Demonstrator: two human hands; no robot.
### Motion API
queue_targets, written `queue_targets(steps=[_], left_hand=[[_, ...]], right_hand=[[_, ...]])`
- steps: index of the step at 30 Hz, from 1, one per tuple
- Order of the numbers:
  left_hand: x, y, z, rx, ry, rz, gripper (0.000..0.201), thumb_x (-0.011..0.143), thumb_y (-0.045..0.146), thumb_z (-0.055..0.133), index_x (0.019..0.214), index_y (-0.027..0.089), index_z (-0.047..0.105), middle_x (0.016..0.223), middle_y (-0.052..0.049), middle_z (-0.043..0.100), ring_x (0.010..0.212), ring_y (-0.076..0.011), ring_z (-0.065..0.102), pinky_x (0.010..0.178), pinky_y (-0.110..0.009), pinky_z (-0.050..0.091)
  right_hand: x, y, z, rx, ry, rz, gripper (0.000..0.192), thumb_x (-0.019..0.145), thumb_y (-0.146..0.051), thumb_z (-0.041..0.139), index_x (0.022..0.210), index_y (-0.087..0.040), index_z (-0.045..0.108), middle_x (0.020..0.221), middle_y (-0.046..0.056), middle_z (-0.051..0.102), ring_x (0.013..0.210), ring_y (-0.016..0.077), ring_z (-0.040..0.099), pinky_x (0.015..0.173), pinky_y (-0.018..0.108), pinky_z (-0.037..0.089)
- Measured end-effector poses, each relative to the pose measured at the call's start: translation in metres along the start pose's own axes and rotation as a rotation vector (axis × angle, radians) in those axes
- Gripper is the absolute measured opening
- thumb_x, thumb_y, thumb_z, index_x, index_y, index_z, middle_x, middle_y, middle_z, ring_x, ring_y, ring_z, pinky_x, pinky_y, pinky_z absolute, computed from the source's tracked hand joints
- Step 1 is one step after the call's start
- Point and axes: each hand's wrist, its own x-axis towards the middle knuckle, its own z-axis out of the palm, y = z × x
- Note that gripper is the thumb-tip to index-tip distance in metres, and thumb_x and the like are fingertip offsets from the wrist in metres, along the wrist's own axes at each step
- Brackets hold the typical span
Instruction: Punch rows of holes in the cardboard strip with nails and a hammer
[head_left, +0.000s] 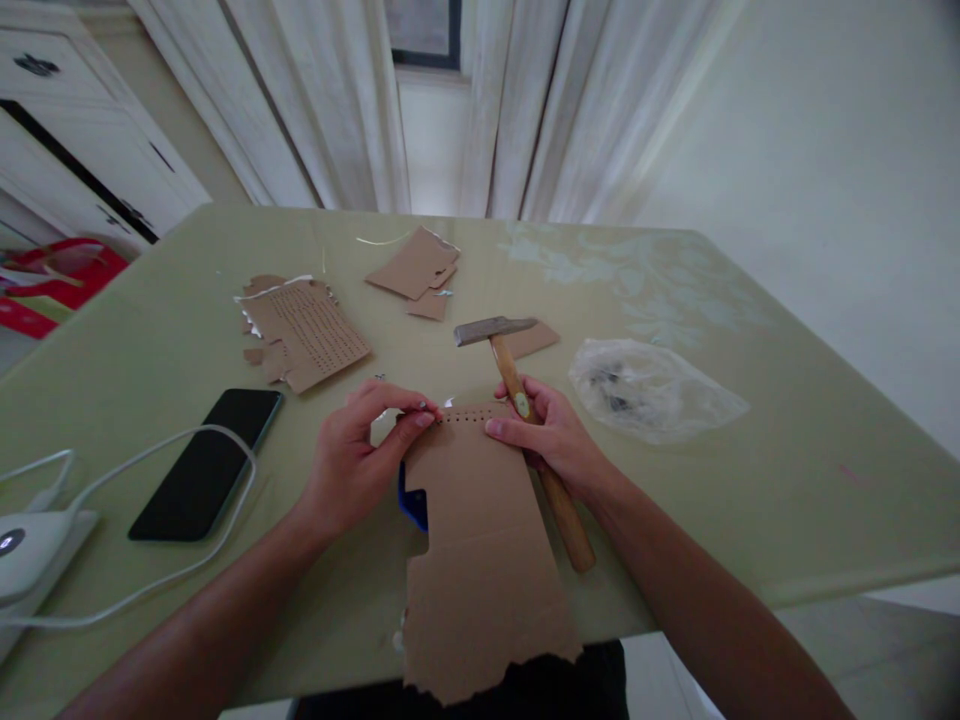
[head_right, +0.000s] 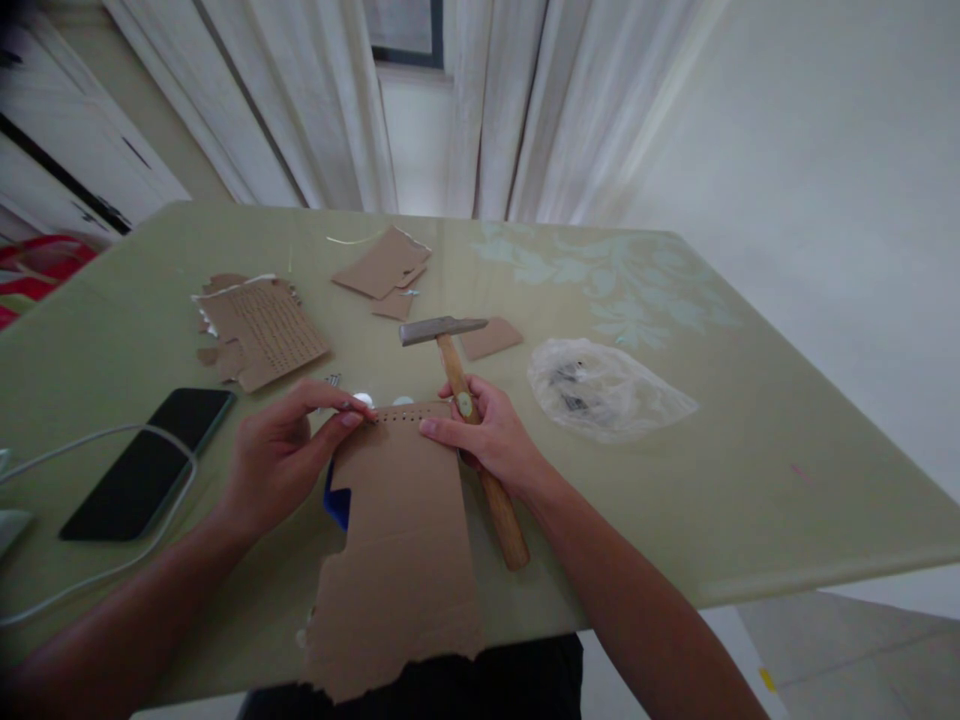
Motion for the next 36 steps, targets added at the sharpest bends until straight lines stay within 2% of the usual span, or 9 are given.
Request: queue_targets(steps=[5,10,21,26,36], left_hand=[[-0.0001,-0.0014,-0.0005,0.008,-0.003,0.008,0.009,0.102,0.028,0.075,0.097,0.027,0.082,0.093,-0.001,0.084,0.087,-0.0198,0.074,0.084,-0.035,0.055],[0.0001,-0.0007,-0.0013,0.015,-0.003,0.020,0.008,0.102,0.026,0.075,0.098,0.027,0.082,0.092,0.000,0.083,0.086,-0.0190,0.074,0.083,-0.035,0.055],[-0.0008,-0.0017,-0.0011,0.002,-0.020,0.020,0.008,0.103,0.026,0.074,0.098,0.027,0.080,0.094,-0.001,0.083,0.089,-0.0201,0.074,0.086,-0.036,0.056],[-0.0006,0.0002,-0.0017,0.027,-0.016,0.033,0.008,0.102,0.024,0.074,0.098,0.027,0.080,0.093,0.000,0.083,0.088,-0.0196,0.074,0.086,-0.036,0.055],[-0.0007,0.0024,-0.0024,0.060,-0.018,0.072,0.008,0.102,0.024,0.074,0.098,0.027,0.081,0.092,0.001,0.083,0.089,-0.0198,0.073,0.085,-0.037,0.053]], right_hand=[[-0.0012,-0.0017,0.0014,0.012,0.001,0.008,0.062,0.071,-0.045,0.104,0.113,-0.025,0.063,0.073,-0.005,0.062,0.050,0.0106,0.050,0.042,0.021,0.034],[-0.0012,-0.0021,0.0012,-0.017,0.000,-0.004,0.059,0.073,-0.045,0.103,0.111,-0.025,0.063,0.068,-0.006,0.059,0.048,0.0094,0.045,0.040,0.020,0.031],[-0.0008,-0.0013,0.0004,-0.003,-0.010,-0.013,0.058,0.074,-0.045,0.103,0.112,-0.025,0.064,0.069,-0.006,0.059,0.047,0.0093,0.045,0.038,0.021,0.029],[-0.0005,-0.0007,-0.0002,-0.005,-0.009,-0.002,0.059,0.073,-0.045,0.103,0.112,-0.025,0.063,0.073,-0.005,0.062,0.048,0.0097,0.048,0.041,0.020,0.033],[-0.0014,-0.0022,0.0006,-0.017,-0.015,0.008,0.060,0.073,-0.045,0.102,0.112,-0.026,0.062,0.078,-0.004,0.064,0.050,0.0096,0.049,0.043,0.021,0.032]])
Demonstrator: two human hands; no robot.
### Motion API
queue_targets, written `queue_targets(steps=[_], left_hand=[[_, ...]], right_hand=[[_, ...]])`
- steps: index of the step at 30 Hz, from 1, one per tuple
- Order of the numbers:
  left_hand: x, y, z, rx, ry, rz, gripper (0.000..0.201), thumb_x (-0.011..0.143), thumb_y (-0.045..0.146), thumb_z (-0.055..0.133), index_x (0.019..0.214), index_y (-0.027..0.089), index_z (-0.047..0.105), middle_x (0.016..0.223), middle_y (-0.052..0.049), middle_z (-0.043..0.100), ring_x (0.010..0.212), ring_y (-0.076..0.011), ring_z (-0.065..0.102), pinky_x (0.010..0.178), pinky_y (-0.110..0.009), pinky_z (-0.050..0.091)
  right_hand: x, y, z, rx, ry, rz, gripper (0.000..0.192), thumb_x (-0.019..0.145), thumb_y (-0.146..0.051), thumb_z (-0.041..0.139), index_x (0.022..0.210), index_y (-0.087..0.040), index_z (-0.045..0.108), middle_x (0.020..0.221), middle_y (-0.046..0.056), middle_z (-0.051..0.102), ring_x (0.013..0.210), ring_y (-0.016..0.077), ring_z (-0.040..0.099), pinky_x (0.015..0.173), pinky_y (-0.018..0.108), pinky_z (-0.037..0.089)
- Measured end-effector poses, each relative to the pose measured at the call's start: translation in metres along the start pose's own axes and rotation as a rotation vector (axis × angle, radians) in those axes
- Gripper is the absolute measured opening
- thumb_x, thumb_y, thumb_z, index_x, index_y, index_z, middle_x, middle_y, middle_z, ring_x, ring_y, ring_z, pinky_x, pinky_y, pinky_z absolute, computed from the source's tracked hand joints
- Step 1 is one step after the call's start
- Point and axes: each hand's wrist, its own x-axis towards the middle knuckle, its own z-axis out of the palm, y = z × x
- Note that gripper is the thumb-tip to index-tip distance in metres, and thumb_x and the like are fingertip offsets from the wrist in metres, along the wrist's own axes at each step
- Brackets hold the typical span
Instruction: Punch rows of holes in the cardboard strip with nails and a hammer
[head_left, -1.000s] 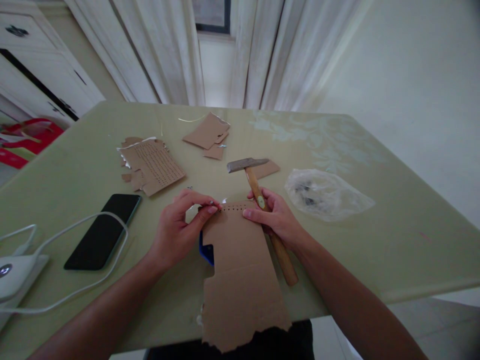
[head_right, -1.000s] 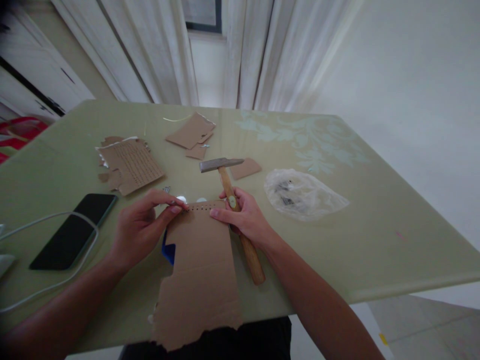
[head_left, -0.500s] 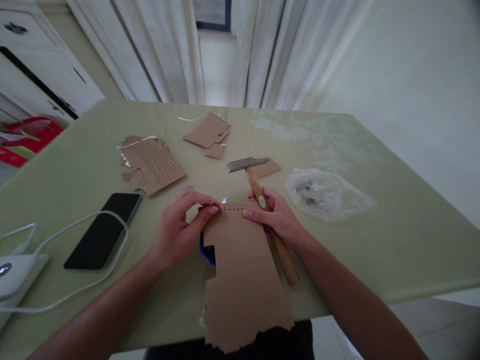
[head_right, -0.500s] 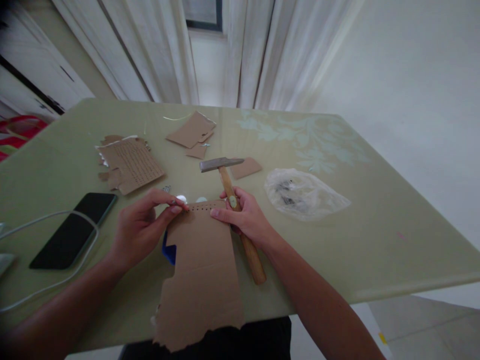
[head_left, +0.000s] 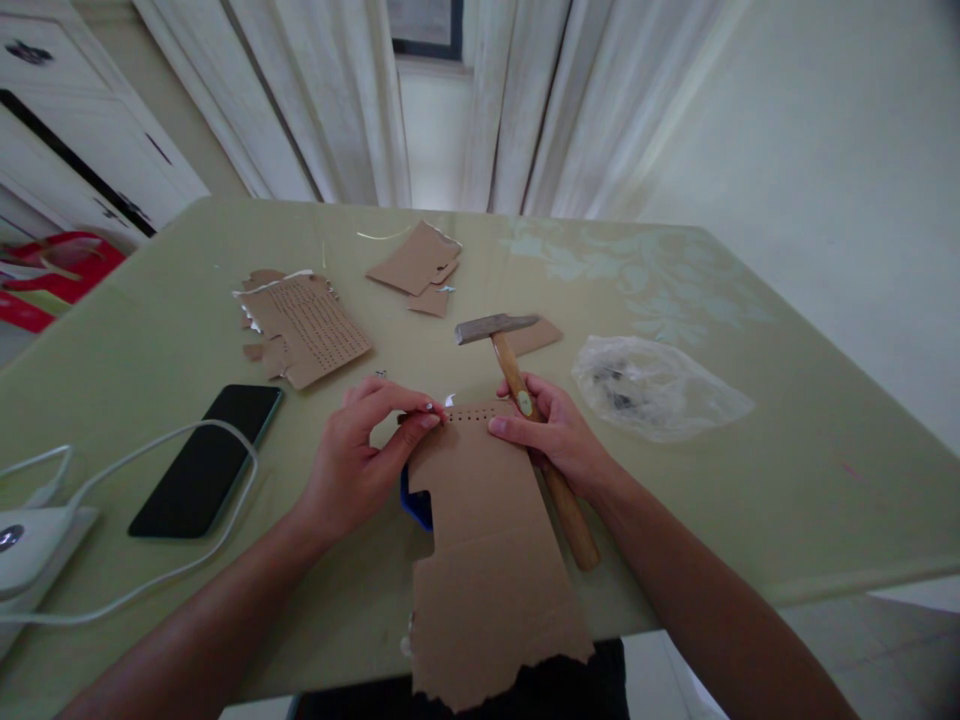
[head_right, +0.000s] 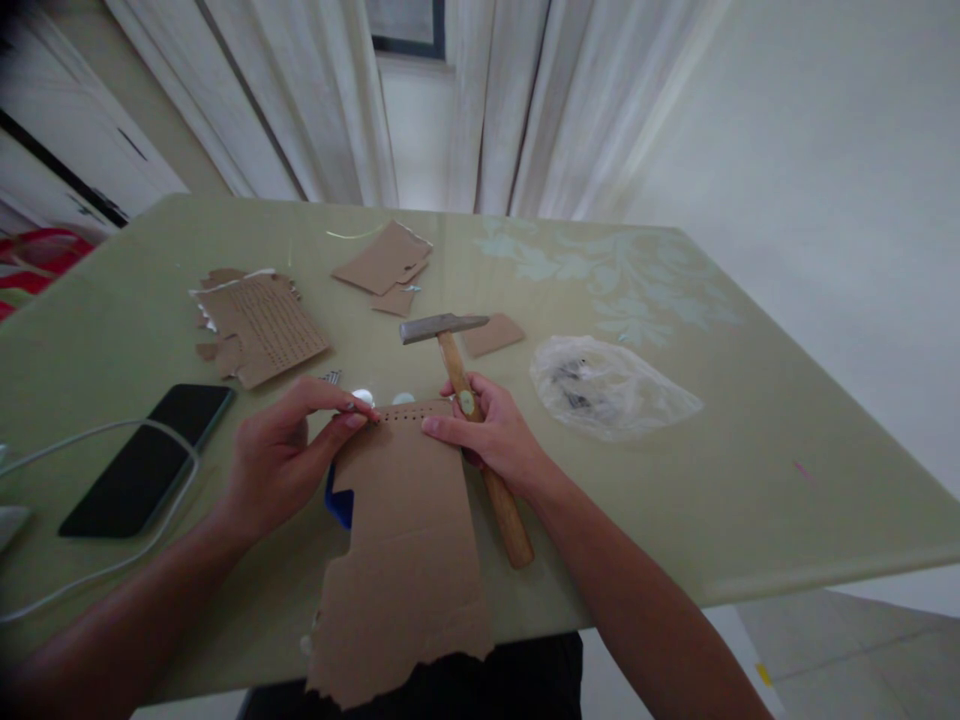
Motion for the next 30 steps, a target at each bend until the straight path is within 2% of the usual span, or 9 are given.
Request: queue_targets(steps=[6,11,13,17,20,22,25,27,30], left_hand=[[0.002,0.004,0.000,0.054,0.005,0.042,0.011,0.103,0.022,0.073,0.096,0.025,0.080,0.089,0.001,0.083,0.086,-0.0194,0.072,0.083,-0.037,0.050],[0.003,0.005,0.001,0.100,0.005,0.112,0.009,0.102,0.022,0.075,0.096,0.025,0.081,0.087,0.001,0.083,0.085,-0.0196,0.070,0.083,-0.038,0.049],[0.002,0.003,0.002,0.106,0.006,0.122,0.009,0.103,0.022,0.075,0.096,0.026,0.081,0.088,0.001,0.083,0.084,-0.0199,0.070,0.083,-0.038,0.048],[0.002,-0.003,0.004,0.072,-0.028,0.110,0.011,0.105,0.028,0.073,0.099,0.026,0.082,0.089,-0.001,0.083,0.086,-0.0215,0.069,0.084,-0.038,0.049],[0.004,-0.007,0.006,0.045,-0.046,0.100,0.013,0.105,0.032,0.072,0.103,0.026,0.084,0.091,-0.003,0.084,0.088,-0.0225,0.069,0.084,-0.038,0.050],[0.004,-0.009,0.007,0.027,-0.045,0.100,0.015,0.106,0.033,0.072,0.103,0.025,0.084,0.091,-0.003,0.084,0.089,-0.0225,0.069,0.085,-0.038,0.051],[0.005,-0.011,0.009,0.007,-0.044,0.098,0.017,0.106,0.033,0.071,0.104,0.025,0.085,0.093,-0.003,0.084,0.091,-0.0232,0.070,0.088,-0.039,0.051],[0.006,-0.012,0.010,0.004,-0.046,0.102,0.017,0.106,0.034,0.071,0.104,0.025,0.086,0.094,-0.004,0.085,0.092,-0.0238,0.071,0.089,-0.040,0.050],[0.006,-0.014,0.011,0.015,-0.046,0.122,0.016,0.105,0.033,0.071,0.105,0.026,0.086,0.096,-0.004,0.086,0.093,-0.0241,0.071,0.090,-0.040,0.049]], right_hand=[[0.001,0.000,-0.001,-0.007,-0.009,0.011,0.063,0.071,-0.048,0.103,0.111,-0.025,0.060,0.078,-0.004,0.063,0.053,0.0100,0.050,0.044,0.021,0.034],[0.002,-0.002,-0.003,-0.059,0.000,-0.022,0.064,0.071,-0.051,0.103,0.112,-0.024,0.062,0.071,-0.008,0.057,0.049,0.0086,0.045,0.040,0.020,0.033],[0.003,-0.002,-0.004,-0.110,0.001,-0.073,0.059,0.077,-0.057,0.098,0.111,-0.023,0.063,0.067,-0.009,0.053,0.046,0.0081,0.041,0.038,0.020,0.031],[-0.002,-0.012,-0.012,-0.229,0.052,-0.242,0.052,0.097,-0.072,0.073,0.109,-0.022,0.064,0.065,-0.010,0.047,0.042,0.0084,0.036,0.036,0.022,0.029],[-0.021,-0.037,-0.018,-0.459,0.072,-0.384,0.045,0.108,-0.067,0.060,0.106,-0.022,0.063,0.064,-0.008,0.048,0.044,0.0099,0.039,0.041,0.024,0.031],[-0.040,-0.062,-0.019,-0.760,0.040,-0.473,0.036,0.114,-0.055,0.056,0.100,-0.022,0.063,0.066,-0.005,0.051,0.052,0.0120,0.046,0.051,0.027,0.034],[-0.068,-0.099,-0.013,-1.210,0.014,-0.609,0.031,0.114,-0.044,0.061,0.092,-0.022,0.062,0.073,-0.001,0.059,0.066,0.0156,0.054,0.064,0.031,0.035],[-0.081,-0.114,-0.006,-1.309,0.029,-0.638,0.030,0.116,-0.043,0.058,0.095,-0.022,0.062,0.074,-0.001,0.061,0.065,0.0159,0.054,0.066,0.031,0.035],[-0.088,-0.121,0.003,-1.371,0.051,-0.628,0.032,0.119,-0.044,0.052,0.098,-0.022,0.062,0.074,0.000,0.062,0.066,0.0175,0.057,0.067,0.031,0.035]])
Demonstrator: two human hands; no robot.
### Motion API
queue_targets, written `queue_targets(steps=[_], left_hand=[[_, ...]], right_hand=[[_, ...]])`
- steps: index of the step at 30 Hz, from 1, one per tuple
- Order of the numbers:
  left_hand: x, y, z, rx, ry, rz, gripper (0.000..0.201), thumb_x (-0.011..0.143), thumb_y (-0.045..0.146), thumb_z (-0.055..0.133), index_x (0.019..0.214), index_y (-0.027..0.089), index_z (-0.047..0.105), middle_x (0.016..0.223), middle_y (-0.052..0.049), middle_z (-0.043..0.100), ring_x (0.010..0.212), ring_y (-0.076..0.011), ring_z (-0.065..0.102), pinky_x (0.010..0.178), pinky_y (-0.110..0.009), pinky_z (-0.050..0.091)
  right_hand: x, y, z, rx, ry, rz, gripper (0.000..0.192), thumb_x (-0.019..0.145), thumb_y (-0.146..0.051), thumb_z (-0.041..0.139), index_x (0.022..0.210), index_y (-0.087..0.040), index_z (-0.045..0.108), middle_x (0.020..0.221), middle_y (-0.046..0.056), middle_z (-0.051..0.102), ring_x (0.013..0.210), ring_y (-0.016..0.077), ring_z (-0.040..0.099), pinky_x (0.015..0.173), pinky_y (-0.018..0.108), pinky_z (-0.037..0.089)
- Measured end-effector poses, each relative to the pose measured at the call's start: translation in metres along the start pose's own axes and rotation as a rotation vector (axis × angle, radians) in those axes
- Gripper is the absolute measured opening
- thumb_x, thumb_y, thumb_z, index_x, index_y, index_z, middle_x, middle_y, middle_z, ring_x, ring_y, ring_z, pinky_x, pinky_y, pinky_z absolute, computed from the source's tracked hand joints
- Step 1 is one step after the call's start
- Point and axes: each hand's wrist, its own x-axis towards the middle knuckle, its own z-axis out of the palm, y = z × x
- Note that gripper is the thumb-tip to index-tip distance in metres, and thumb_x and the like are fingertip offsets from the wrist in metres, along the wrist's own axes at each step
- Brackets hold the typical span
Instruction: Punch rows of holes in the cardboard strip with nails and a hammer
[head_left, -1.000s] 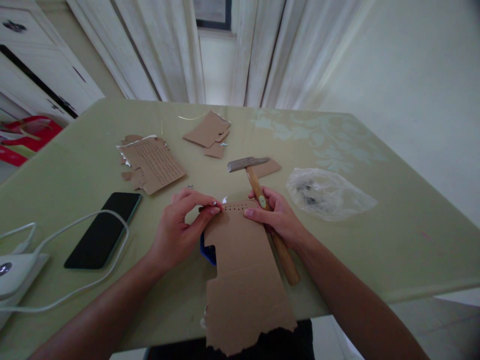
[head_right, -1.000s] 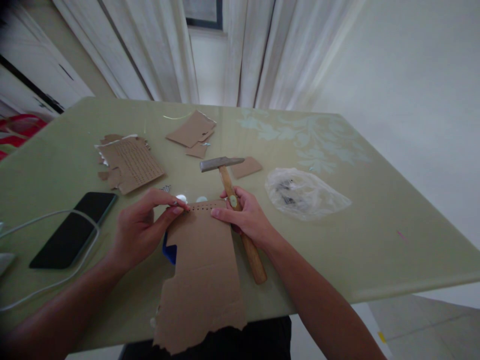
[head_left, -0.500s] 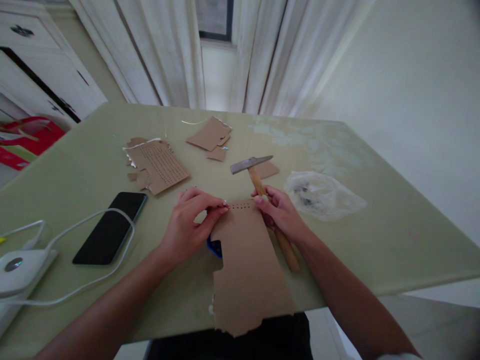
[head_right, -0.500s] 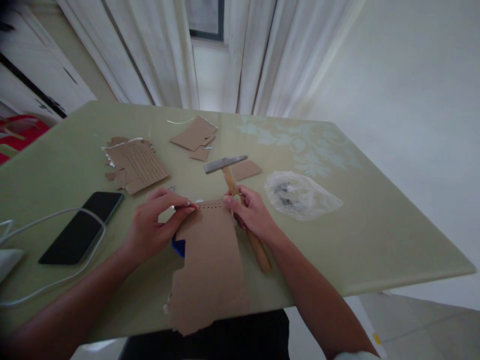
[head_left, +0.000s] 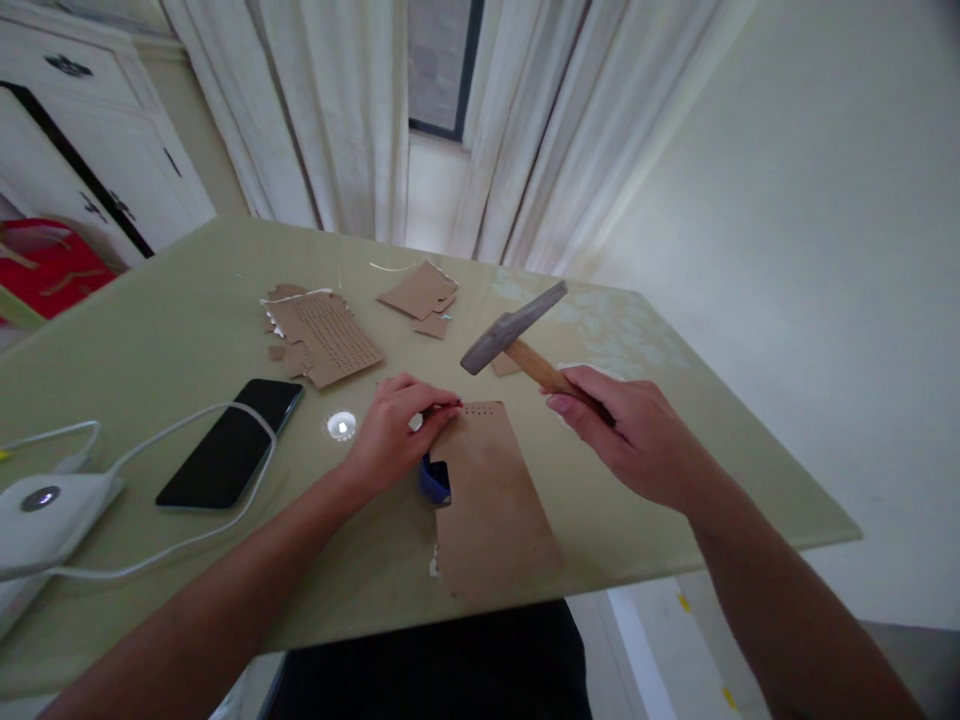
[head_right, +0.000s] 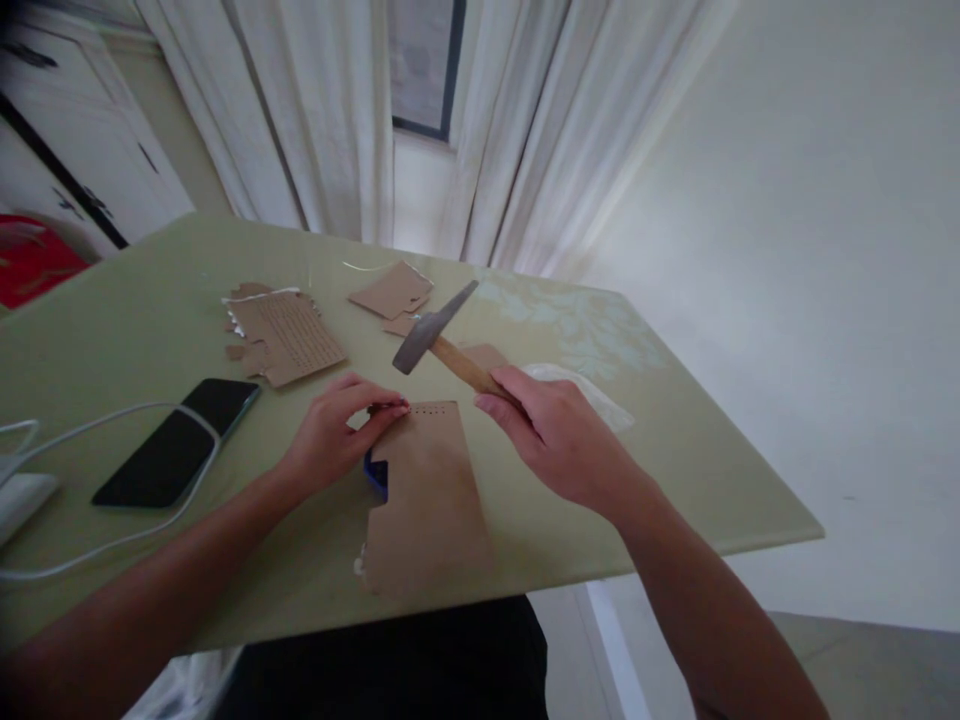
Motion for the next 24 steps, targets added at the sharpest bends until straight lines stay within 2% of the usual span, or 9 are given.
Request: queue_targets(steps=[5,11,16,22,24], left_hand=[[0.001,-0.005,0.002,0.014,-0.003,0.005,0.019,0.105,0.035,0.070,0.101,0.024,0.086,0.092,-0.005,0.084,0.092,-0.0251,0.071,0.088,-0.041,0.050],[0.001,-0.007,0.003,-0.003,-0.012,0.008,0.017,0.104,0.035,0.072,0.105,0.025,0.086,0.097,-0.005,0.086,0.095,-0.0255,0.072,0.091,-0.042,0.051],[0.003,-0.008,0.002,0.016,-0.039,0.027,0.017,0.104,0.033,0.071,0.101,0.025,0.086,0.095,-0.005,0.086,0.094,-0.0257,0.072,0.089,-0.041,0.051],[0.007,-0.008,-0.003,-0.060,-0.067,0.046,0.020,0.103,0.037,0.071,0.100,0.023,0.084,0.098,-0.007,0.085,0.094,-0.0242,0.073,0.090,-0.040,0.053],[0.009,-0.007,-0.004,-0.088,-0.086,0.037,0.020,0.103,0.037,0.071,0.098,0.022,0.083,0.100,-0.007,0.084,0.095,-0.0241,0.073,0.090,-0.040,0.053]], right_hand=[[0.002,-0.006,0.004,-0.146,-0.172,-0.033,0.035,0.119,-0.043,0.047,0.096,-0.021,0.062,0.081,0.005,0.069,0.074,0.0229,0.064,0.070,0.033,0.036],[-0.001,-0.011,0.004,-0.141,-0.049,0.028,0.034,0.120,-0.043,0.047,0.099,-0.022,0.062,0.080,0.003,0.067,0.074,0.0223,0.065,0.070,0.032,0.036],[-0.004,-0.011,0.009,-0.231,-0.170,-0.004,0.035,0.120,-0.043,0.047,0.104,-0.019,0.067,0.089,0.009,0.074,0.081,0.0261,0.068,0.072,0.034,0.036],[-0.004,-0.015,0.006,-0.135,-0.028,0.032,0.031,0.119,-0.041,0.050,0.101,-0.021,0.065,0.081,0.005,0.069,0.077,0.0235,0.065,0.072,0.032,0.037],[-0.004,-0.014,0.012,-0.136,-0.069,0.033,0.031,0.119,-0.040,0.050,0.100,-0.021,0.065,0.081,0.005,0.069,0.077,0.0234,0.064,0.071,0.032,0.035]])
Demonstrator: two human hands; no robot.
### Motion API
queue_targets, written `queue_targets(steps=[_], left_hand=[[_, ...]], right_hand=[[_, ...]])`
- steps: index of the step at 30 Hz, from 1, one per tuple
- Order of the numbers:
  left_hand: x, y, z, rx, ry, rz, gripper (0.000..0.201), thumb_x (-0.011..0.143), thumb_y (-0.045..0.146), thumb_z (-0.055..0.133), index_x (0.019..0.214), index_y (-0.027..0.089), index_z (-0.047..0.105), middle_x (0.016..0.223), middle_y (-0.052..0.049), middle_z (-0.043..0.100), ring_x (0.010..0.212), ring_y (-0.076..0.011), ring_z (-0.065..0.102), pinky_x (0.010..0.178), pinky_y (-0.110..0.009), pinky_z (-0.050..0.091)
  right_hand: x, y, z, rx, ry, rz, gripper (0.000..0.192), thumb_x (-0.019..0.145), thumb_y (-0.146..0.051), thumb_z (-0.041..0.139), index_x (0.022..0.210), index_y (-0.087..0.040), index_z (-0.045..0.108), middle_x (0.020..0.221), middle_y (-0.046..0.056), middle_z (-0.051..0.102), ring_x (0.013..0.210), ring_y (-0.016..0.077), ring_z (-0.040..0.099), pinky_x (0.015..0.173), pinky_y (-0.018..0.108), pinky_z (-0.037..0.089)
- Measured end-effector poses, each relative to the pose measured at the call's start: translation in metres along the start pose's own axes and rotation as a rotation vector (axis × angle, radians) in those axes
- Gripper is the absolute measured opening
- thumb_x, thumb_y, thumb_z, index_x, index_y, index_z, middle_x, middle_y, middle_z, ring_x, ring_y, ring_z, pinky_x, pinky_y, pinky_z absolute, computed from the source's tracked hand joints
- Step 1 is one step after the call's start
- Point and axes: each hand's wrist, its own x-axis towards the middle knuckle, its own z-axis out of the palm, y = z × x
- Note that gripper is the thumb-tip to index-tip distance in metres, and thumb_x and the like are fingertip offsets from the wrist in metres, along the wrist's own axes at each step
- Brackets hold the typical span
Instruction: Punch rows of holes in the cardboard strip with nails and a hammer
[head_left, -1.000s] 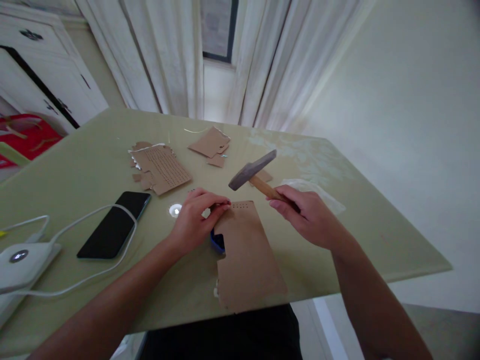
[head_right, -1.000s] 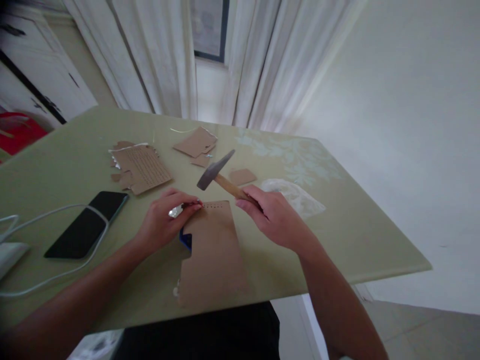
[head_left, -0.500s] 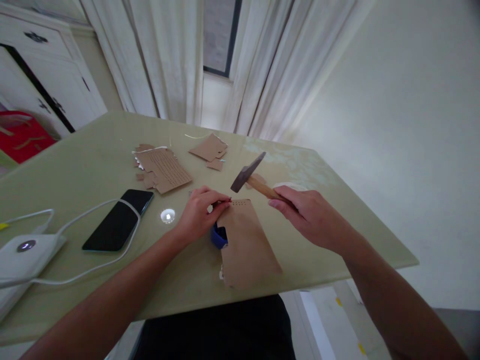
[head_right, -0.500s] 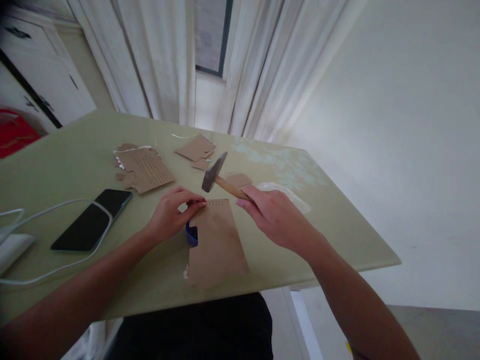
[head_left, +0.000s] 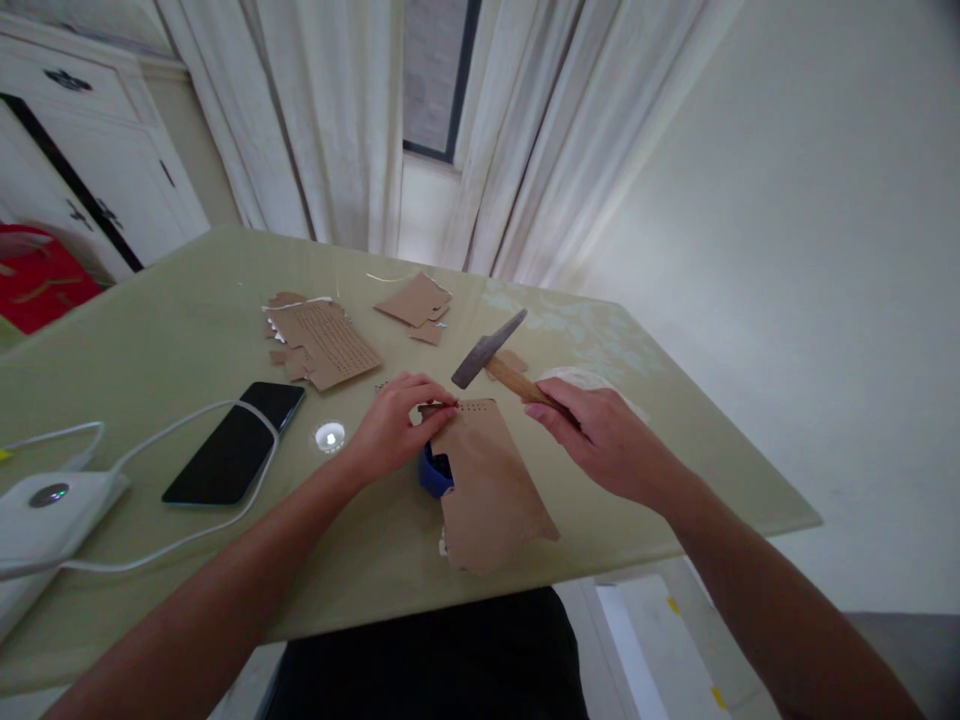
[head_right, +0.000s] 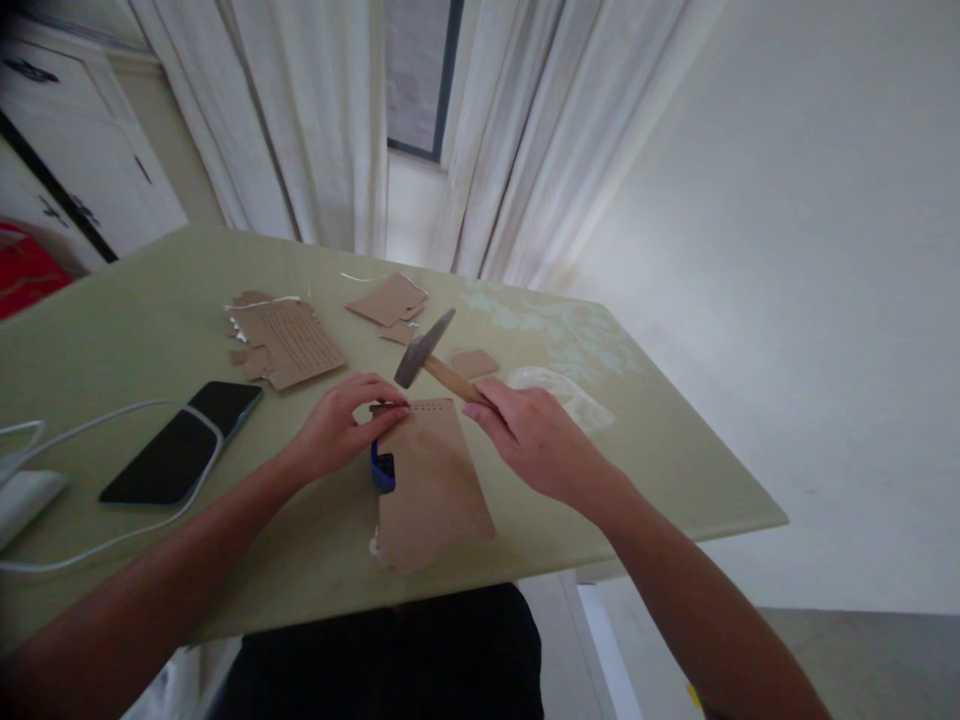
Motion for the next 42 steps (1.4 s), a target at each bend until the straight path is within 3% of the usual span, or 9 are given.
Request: queue_targets(steps=[4,10,16,21,26,31,37,40,42], left_hand=[[0.001,0.002,-0.003,-0.047,-0.049,-0.048,0.019,0.101,0.035,0.070,0.096,0.022,0.082,0.101,-0.008,0.082,0.093,-0.0230,0.073,0.085,-0.037,0.054],[0.002,0.007,-0.006,-0.100,-0.082,-0.085,0.022,0.095,0.042,0.079,0.101,0.022,0.084,0.107,-0.008,0.081,0.094,-0.0223,0.074,0.086,-0.035,0.055],[0.002,0.009,-0.006,-0.080,-0.131,-0.190,0.036,0.089,0.049,0.081,0.111,0.020,0.083,0.099,-0.005,0.081,0.085,-0.0220,0.070,0.082,-0.036,0.054],[0.002,0.011,-0.007,-0.089,-0.143,-0.215,0.039,0.088,0.052,0.081,0.111,0.020,0.083,0.098,-0.005,0.082,0.084,-0.0225,0.070,0.080,-0.035,0.053],[0.001,0.009,-0.006,-0.115,-0.151,-0.227,0.036,0.089,0.050,0.081,0.112,0.022,0.083,0.101,-0.004,0.084,0.088,-0.0237,0.073,0.083,-0.036,0.055],[0.001,0.006,-0.005,-0.130,-0.168,-0.262,0.044,0.089,0.056,0.081,0.115,0.021,0.082,0.108,-0.006,0.085,0.093,-0.0257,0.076,0.084,-0.037,0.057],[0.000,0.003,-0.003,-0.186,-0.182,-0.276,0.046,0.091,0.056,0.081,0.122,0.022,0.082,0.114,-0.006,0.086,0.099,-0.0273,0.077,0.089,-0.038,0.059],[-0.001,0.001,-0.001,-0.239,-0.176,-0.329,0.051,0.088,0.059,0.084,0.125,0.023,0.082,0.122,-0.009,0.085,0.109,-0.0312,0.078,0.094,-0.042,0.061],[-0.001,0.001,0.002,-0.369,-0.166,-0.419,0.057,0.086,0.062,0.086,0.127,0.023,0.080,0.130,-0.012,0.083,0.117,-0.0336,0.077,0.097,-0.045,0.063]], right_hand=[[0.001,0.003,0.010,-0.023,-0.117,-0.011,0.029,0.119,-0.039,0.051,0.104,-0.020,0.067,0.087,0.007,0.073,0.075,0.0224,0.064,0.069,0.032,0.033],[0.001,0.004,0.005,0.055,0.030,0.001,0.031,0.119,-0.040,0.051,0.098,-0.021,0.064,0.080,0.004,0.068,0.078,0.0230,0.062,0.072,0.032,0.035],[0.001,0.006,0.020,-0.010,-0.179,0.005,0.029,0.119,-0.037,0.051,0.105,-0.018,0.068,0.088,0.007,0.074,0.075,0.0224,0.066,0.071,0.033,0.035],[0.000,0.007,0.022,0.055,-0.085,0.011,0.033,0.120,-0.041,0.049,0.102,-0.020,0.065,0.084,0.004,0.071,0.075,0.0211,0.066,0.071,0.031,0.036],[0.001,0.010,0.029,0.046,-0.159,0.007,0.027,0.118,-0.036,0.052,0.103,-0.019,0.067,0.085,0.005,0.073,0.074,0.0211,0.066,0.069,0.031,0.034],[0.001,0.015,0.027,0.156,-0.030,0.027,0.033,0.118,-0.042,0.050,0.098,-0.021,0.066,0.076,0.001,0.066,0.070,0.0193,0.062,0.068,0.030,0.035],[-0.002,0.018,0.031,0.197,-0.108,0.008,0.028,0.116,-0.038,0.054,0.097,-0.021,0.065,0.081,0.002,0.068,0.074,0.0193,0.063,0.071,0.031,0.036],[0.006,0.022,0.039,0.364,0.004,0.092,0.030,0.114,-0.043,0.057,0.093,-0.022,0.063,0.072,-0.002,0.059,0.065,0.0170,0.057,0.064,0.030,0.036],[0.017,0.027,0.050,0.610,0.057,0.188,0.034,0.112,-0.050,0.058,0.092,-0.022,0.062,0.067,-0.005,0.053,0.054,0.0137,0.049,0.053,0.028,0.035]])
